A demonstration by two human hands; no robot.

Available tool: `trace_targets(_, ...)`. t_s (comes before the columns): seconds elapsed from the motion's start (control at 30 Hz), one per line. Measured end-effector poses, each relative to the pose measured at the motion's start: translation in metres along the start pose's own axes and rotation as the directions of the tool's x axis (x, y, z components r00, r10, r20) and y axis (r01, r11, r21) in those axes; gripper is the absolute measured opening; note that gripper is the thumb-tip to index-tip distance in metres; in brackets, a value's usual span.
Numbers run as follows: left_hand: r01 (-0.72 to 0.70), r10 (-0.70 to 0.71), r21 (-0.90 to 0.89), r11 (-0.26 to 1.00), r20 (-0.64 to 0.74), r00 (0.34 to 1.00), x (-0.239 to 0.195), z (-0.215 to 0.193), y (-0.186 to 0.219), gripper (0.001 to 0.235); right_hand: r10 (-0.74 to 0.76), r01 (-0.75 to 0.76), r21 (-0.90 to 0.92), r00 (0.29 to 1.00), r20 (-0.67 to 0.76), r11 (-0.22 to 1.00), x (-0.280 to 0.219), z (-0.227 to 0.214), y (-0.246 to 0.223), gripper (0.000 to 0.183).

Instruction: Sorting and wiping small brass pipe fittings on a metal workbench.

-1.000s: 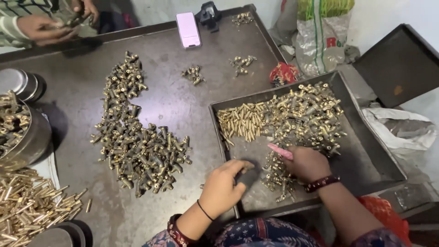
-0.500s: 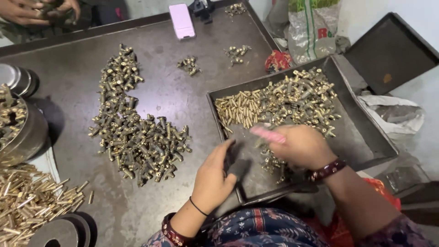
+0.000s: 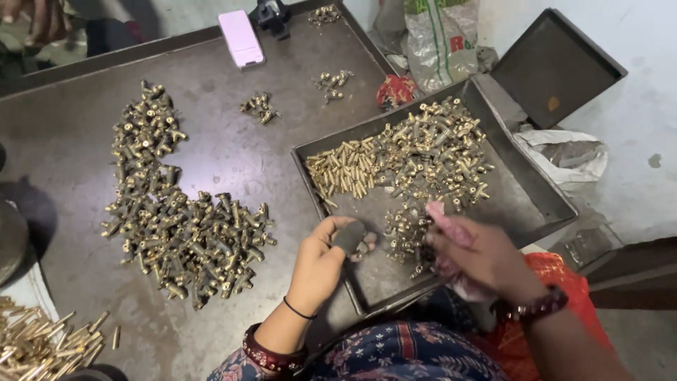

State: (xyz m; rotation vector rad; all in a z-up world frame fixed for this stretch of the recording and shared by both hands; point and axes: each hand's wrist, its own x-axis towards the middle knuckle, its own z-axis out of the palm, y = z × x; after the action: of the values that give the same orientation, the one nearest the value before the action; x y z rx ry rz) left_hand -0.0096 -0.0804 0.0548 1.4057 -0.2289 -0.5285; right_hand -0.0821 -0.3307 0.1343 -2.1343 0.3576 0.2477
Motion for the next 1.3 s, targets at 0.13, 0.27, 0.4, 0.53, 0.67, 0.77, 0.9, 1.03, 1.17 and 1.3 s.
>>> trace_targets(0.13,0.032,-0.049,-0.455,0.890,-0.025,0.998,0.016,0.007,0.004,0.023,-0.032,-0.018,0.310,0.987,0.157,0.951,0.001,0.028,0.063,0.036)
trace_targets(0.27,0.024,-0.051,-0.492,0.870,-0.042,0.998,0.028,0.014,0.007,0.025,-0.038,-0.036,0.309,0.973,0.230,0.950,0.003,0.037,0.020,0.046)
trace_targets(0.4,0.008,-0.014,-0.441,0.897,-0.010,1.000,0.037,0.022,-0.019,0.031,-0.147,0.141,0.052,0.978,0.150,0.989,0.019,0.040,0.031,0.036)
trace_targets(0.53,-0.018,0.001,-0.437,0.900,-0.039,0.999,0.035,0.029,-0.018,0.030,-0.061,0.016,0.162,0.960,0.274,0.987,0.024,0.035,0.010,0.031)
trace_targets(0.67,-0.080,0.009,-0.472,0.878,-0.150,0.989,0.039,0.024,-0.011,0.025,0.066,-0.187,0.292,0.923,0.379,0.938,0.045,0.027,0.007,0.030)
trace_targets(0.77,-0.129,0.042,-0.474,0.871,-0.190,0.981,0.044,0.018,-0.004,0.024,0.081,-0.212,0.301,0.916,0.393,0.930,0.057,0.027,0.003,0.023)
trace_targets(0.9,-0.111,0.032,-0.400,0.910,-0.199,0.979,0.021,0.024,0.008,0.025,0.011,-0.061,0.123,0.927,0.374,0.991,0.045,0.029,0.004,0.025)
trace_targets(1.03,-0.114,0.059,-0.409,0.905,-0.145,0.988,0.010,0.025,0.005,0.024,-0.074,0.129,-0.180,0.956,0.284,0.975,0.029,0.028,-0.018,0.042)
trace_targets(1.17,-0.135,0.134,-0.376,0.917,-0.027,0.991,-0.006,0.019,0.028,0.021,-0.081,0.148,-0.245,0.961,0.263,0.958,0.022,0.045,-0.016,0.040)
trace_targets(1.3,-0.307,0.351,-0.335,0.891,0.077,0.933,0.000,0.016,0.041,0.022,-0.301,0.349,-0.487,0.937,0.177,0.801,0.016,0.075,-0.008,0.031)
